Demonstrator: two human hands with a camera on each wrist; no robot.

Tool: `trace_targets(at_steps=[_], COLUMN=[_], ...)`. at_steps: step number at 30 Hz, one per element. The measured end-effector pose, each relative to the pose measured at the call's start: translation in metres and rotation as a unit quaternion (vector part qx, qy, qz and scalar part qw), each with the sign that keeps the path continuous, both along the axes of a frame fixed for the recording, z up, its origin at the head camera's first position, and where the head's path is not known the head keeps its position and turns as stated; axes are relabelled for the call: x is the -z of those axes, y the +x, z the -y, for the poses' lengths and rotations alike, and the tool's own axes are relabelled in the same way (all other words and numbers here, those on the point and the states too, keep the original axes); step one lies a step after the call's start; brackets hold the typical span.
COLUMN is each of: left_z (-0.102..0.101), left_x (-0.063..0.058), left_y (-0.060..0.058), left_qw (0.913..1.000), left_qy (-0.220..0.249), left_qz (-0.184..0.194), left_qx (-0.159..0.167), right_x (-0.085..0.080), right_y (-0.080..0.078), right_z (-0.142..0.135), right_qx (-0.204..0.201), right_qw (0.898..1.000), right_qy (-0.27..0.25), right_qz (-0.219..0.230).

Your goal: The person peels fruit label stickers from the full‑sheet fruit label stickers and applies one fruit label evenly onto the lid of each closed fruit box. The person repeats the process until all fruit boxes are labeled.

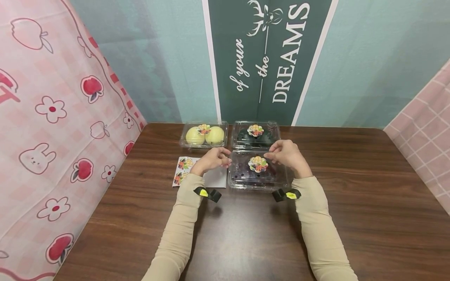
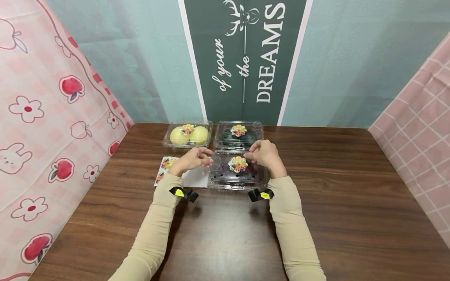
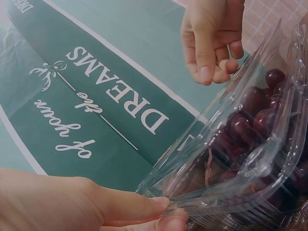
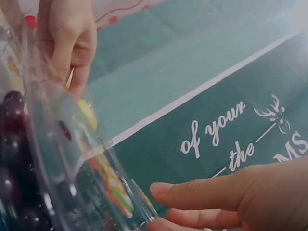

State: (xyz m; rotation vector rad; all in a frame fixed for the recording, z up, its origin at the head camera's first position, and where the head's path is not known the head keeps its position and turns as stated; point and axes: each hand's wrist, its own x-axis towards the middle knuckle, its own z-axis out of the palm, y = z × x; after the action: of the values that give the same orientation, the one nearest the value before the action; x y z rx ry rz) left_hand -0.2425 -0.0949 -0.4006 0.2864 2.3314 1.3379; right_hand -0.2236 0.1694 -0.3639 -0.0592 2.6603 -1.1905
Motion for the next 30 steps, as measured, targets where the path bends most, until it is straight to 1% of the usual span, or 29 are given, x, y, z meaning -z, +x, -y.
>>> trace_targets(at_steps=[2,4,8,11,14,17,20,23,26,30], left_z=[0.000,-0.001,-0.001,-0.001,0.000,0.000,0.000,0.000,0.000,-0.001], left_x=[0.000,0.000,0.000,0.000,0.000,0.000,0.000,0.000,0.000,0.000], left_y=[0.000,0.000,0.000,0.000,-0.001,-0.001,-0.002,-0.002,-0.002,-0.003], left_qw=[1.0000,1.0000,1.0000,1.0000,0.9999,0.9998,0.9997,0.9996,0.9997,0.9997], left_qy=[-0.002,-0.003,-0.004,0.000,0.008,0.016,0.021,0.021,0.019,0.021], left_qz=[0.000,0.000,0.001,0.003,0.007,0.009,0.012,0.014,0.013,0.014], left_qx=[0.000,0.000,0.001,0.001,0.005,0.009,0.008,0.007,0.006,0.005], right_x=[0.001,0.003,0.006,0.008,0.010,0.013,0.016,0.019,0.019,0.018], right_y=[-0.001,-0.003,-0.006,-0.007,-0.008,-0.009,-0.011,-0.012,-0.012,-0.011], right_z=[-0.002,-0.006,-0.013,-0.015,-0.012,-0.007,-0.001,0.005,0.008,0.011], right_qx=[-0.023,-0.051,-0.105,-0.139,-0.156,-0.146,-0.121,-0.090,-0.066,-0.038], right_qw=[0.999,0.995,0.981,0.969,0.962,0.963,0.965,0.962,0.960,0.962], right_qy=[-0.034,-0.079,-0.151,-0.182,-0.195,-0.200,-0.213,-0.241,-0.262,-0.266], right_qz=[0.008,0.027,0.065,0.092,0.109,0.108,0.096,0.092,0.078,0.052])
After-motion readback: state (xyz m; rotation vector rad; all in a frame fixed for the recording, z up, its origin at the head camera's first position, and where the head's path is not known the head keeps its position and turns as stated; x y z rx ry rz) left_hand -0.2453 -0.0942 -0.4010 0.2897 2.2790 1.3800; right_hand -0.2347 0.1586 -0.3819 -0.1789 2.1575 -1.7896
